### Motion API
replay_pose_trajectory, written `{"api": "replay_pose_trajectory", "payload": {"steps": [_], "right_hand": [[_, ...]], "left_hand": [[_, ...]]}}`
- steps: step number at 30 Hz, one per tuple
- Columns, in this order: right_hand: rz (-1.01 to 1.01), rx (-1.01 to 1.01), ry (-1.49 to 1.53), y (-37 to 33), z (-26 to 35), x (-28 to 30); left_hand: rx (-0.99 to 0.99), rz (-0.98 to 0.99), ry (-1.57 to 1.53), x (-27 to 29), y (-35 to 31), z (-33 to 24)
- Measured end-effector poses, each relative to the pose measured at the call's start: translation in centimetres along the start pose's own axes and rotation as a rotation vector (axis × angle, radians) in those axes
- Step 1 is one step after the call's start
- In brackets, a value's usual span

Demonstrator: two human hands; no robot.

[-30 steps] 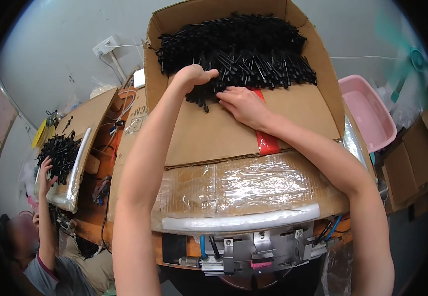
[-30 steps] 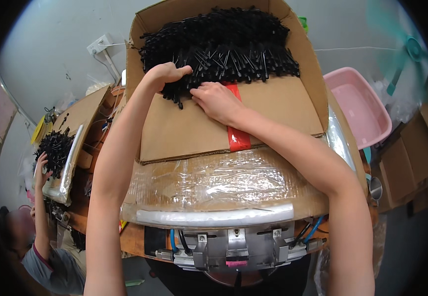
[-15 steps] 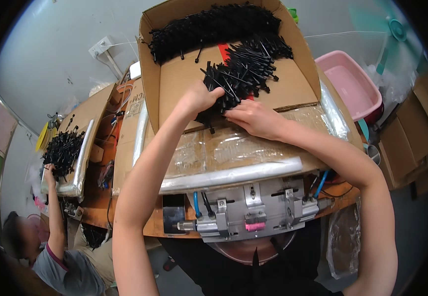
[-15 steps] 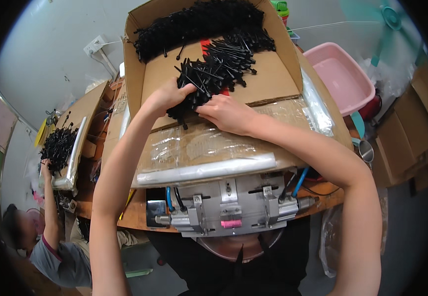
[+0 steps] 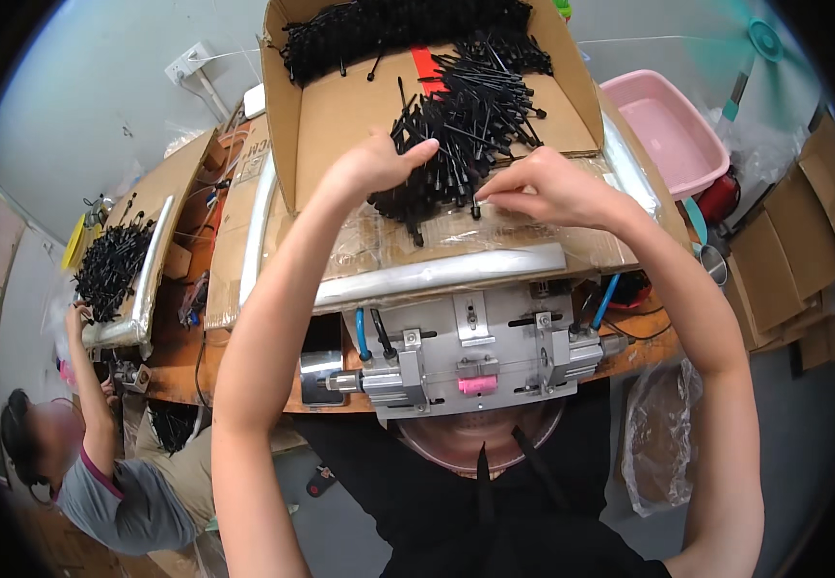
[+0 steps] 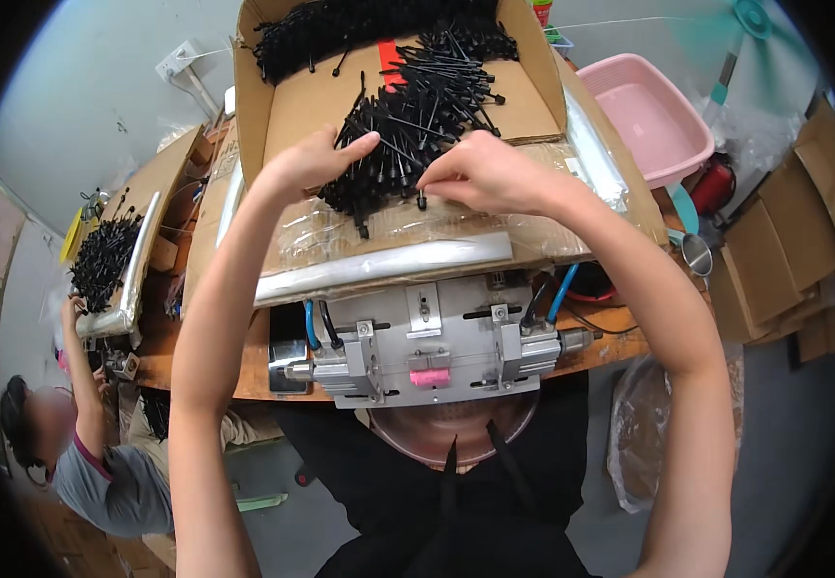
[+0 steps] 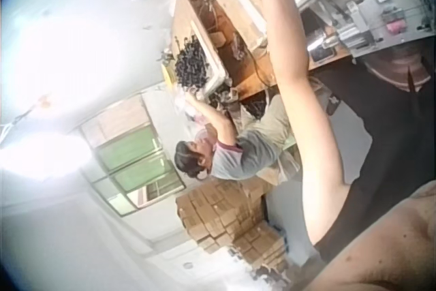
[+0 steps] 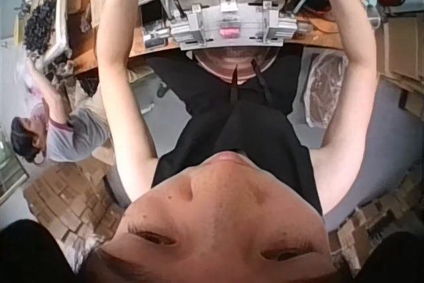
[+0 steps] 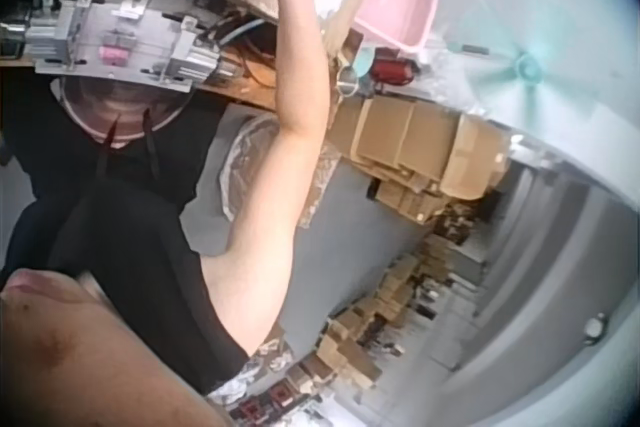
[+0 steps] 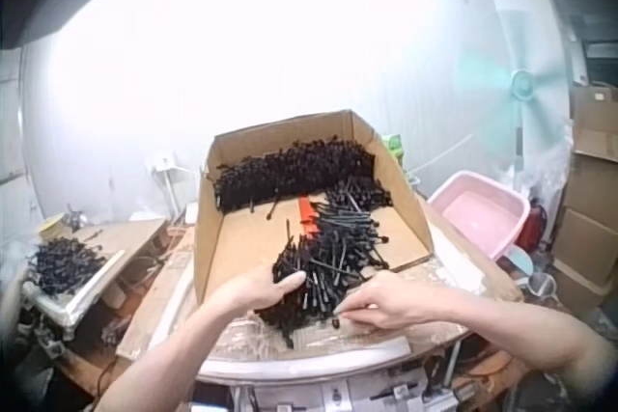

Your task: The person picks black cable ties from a cardboard box and inserts them into a metal jig on a workbench. They manipulate the ties within the jig, likely to attach a pink component, and then place the finished items into a clear plastic bowl. The process is repeated continuously throughout the video.

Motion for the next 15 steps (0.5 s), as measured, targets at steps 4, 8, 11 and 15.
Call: {"api": "replay_pose_trajectory", "payload": {"steps": [4, 8, 11, 15], "right_hand": [[-0.026, -0.075, -0.022, -4.0, 4.6, -0.8], [0.579, -0.132, 0.598, -12.3, 8.2, -12.0], [0.779, -0.417, 0.278, -20.9, 3.8, -23.0], [0.627, -0.668, 0.262, -28.2, -0.3, -33.6]], "left_hand": [[-0.067, 0.032, 0.158, 2.1, -1.8, 1.6], [-0.143, -0.23, -0.002, 0.6, -3.3, 6.8], [-0.198, -0.377, -0.177, 0.2, -5.7, 6.0], [-0.282, -0.399, -0.26, -3.2, -10.1, 4.3]]}}
Point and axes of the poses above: each hand's wrist, its own y-axis towards the middle knuckle, its own x-axis out of the back of the hand, z = x × y, the point moved 2 cm from there along y, towards the middle knuckle, and after that the axes turned 11 degrees about y, right-handed, at the moved point
